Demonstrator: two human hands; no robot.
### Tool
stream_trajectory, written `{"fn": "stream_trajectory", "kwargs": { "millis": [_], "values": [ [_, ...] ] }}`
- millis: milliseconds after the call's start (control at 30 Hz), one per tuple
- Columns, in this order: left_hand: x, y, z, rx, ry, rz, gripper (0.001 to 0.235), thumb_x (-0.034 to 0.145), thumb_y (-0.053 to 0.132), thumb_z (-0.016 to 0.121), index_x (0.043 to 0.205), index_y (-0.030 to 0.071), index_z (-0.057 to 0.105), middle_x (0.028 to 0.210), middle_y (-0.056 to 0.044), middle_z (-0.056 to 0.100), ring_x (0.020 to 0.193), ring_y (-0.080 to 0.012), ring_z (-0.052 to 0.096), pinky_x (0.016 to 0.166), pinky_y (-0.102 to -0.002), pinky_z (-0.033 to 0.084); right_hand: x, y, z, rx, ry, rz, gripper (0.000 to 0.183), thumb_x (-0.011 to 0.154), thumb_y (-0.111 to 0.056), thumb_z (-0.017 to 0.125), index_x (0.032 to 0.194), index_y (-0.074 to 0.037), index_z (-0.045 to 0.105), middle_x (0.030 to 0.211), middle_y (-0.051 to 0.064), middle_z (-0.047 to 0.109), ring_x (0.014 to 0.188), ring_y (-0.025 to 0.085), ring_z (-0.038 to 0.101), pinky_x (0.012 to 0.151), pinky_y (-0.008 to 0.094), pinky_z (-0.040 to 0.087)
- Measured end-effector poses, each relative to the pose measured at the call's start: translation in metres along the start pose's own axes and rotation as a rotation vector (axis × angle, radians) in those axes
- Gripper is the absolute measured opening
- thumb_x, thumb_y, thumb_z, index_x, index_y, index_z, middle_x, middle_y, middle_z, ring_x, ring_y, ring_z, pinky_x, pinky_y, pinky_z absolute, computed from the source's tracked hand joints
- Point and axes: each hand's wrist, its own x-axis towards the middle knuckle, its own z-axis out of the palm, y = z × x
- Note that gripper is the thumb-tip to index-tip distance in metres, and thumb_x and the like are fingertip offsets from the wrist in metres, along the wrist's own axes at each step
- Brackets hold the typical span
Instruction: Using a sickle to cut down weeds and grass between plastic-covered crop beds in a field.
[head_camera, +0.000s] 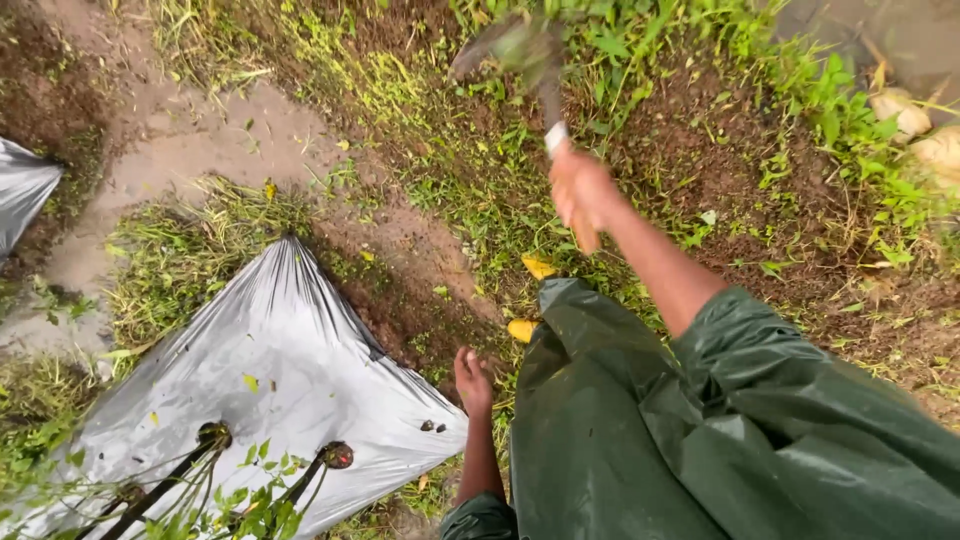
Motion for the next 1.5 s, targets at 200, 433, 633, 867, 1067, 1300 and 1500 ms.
{"fn": "stream_trajectory", "kwargs": {
  "millis": [200, 433, 633, 867, 1067, 1300, 1500],
  "values": [
    [-0.009, 0.03, -0.019, 0.013, 0.028, -0.117, 0.062, 0.102, 0.051, 0.041, 0.15, 0.014, 0.049, 0.138, -0.015, 0.064, 0.116, -0.0292, 0.068, 0.092, -0.043, 0.06, 0.023, 0.041, -0.001, -0.051, -0.123, -0.011, 0.013, 0.103, -0.01, 0.053, 0.091, -0.011, 0.059, 0.063, -0.004, 0.055, 0.046, 0.009, 0.05, 0.037, 0.023, 0.044],
    [-0.01, 0.006, -0.029, -0.077, 0.1, -0.089, 0.062, 0.101, 0.051, 0.043, 0.149, 0.012, 0.052, 0.133, -0.014, 0.068, 0.107, -0.0269, 0.072, 0.086, -0.041, 0.059, 0.054, -0.026, -0.025, 0.763, 0.0, -0.357, 0.052, 0.091, -0.058, 0.019, 0.107, -0.009, 0.018, 0.106, 0.009, 0.02, 0.095, 0.024, 0.023, 0.079, 0.045, 0.02],
    [-0.015, -0.033, -0.021, -0.079, 0.057, -0.072, 0.057, 0.111, 0.046, 0.047, 0.151, 0.005, 0.048, 0.138, -0.025, 0.063, 0.113, -0.0345, 0.071, 0.099, -0.05, 0.057, 0.048, 0.097, 0.007, -0.324, -0.37, -0.186, 0.041, 0.111, -0.043, 0.038, 0.1, -0.007, 0.054, 0.058, -0.001, 0.05, 0.037, 0.01, 0.05, 0.034, 0.025, 0.048],
    [-0.027, 0.049, -0.04, -0.092, 0.047, -0.087, 0.053, 0.114, 0.04, 0.041, 0.153, 0.005, 0.046, 0.141, -0.022, 0.062, 0.119, -0.0325, 0.069, 0.104, -0.05, 0.053, 0.074, 0.041, -0.007, 0.645, 0.002, -0.385, 0.027, 0.108, -0.039, 0.034, 0.096, -0.017, 0.043, 0.064, -0.005, 0.047, 0.039, 0.009, 0.045, 0.035, 0.024, 0.043],
    [-0.018, -0.019, -0.025, -0.066, 0.017, -0.13, 0.054, 0.115, 0.045, 0.039, 0.154, 0.007, 0.044, 0.143, -0.019, 0.062, 0.119, -0.0301, 0.069, 0.103, -0.05, 0.054, 0.056, 0.017, -0.008, 0.43, 0.105, -0.246, 0.035, 0.106, -0.037, 0.025, 0.086, -0.01, 0.037, 0.063, -0.004, 0.04, 0.048, 0.01, 0.049, 0.053, 0.025, 0.057],
    [-0.016, -0.009, -0.012, -0.048, 0.011, -0.118, 0.057, 0.113, 0.046, 0.044, 0.15, 0.004, 0.048, 0.139, -0.023, 0.063, 0.117, -0.0343, 0.07, 0.104, -0.051, 0.054, 0.103, 0.014, -0.066, 0.404, -0.116, -0.26, 0.045, 0.105, -0.053, 0.039, 0.089, -0.011, 0.046, 0.057, 0.002, 0.047, 0.039, 0.015, 0.047, 0.039, 0.035, 0.047],
    [-0.011, 0.051, -0.015, -0.086, -0.016, -0.082, 0.054, 0.115, 0.042, 0.038, 0.154, 0.006, 0.043, 0.144, -0.02, 0.06, 0.121, -0.0311, 0.068, 0.103, -0.05, 0.054, 0.132, -0.001, -0.053, 0.877, -0.034, -0.369, 0.051, 0.093, -0.062, 0.033, 0.078, -0.014, 0.045, 0.048, -0.001, 0.04, 0.036, 0.016, 0.041, 0.035, 0.032, 0.037]
  ]
}}
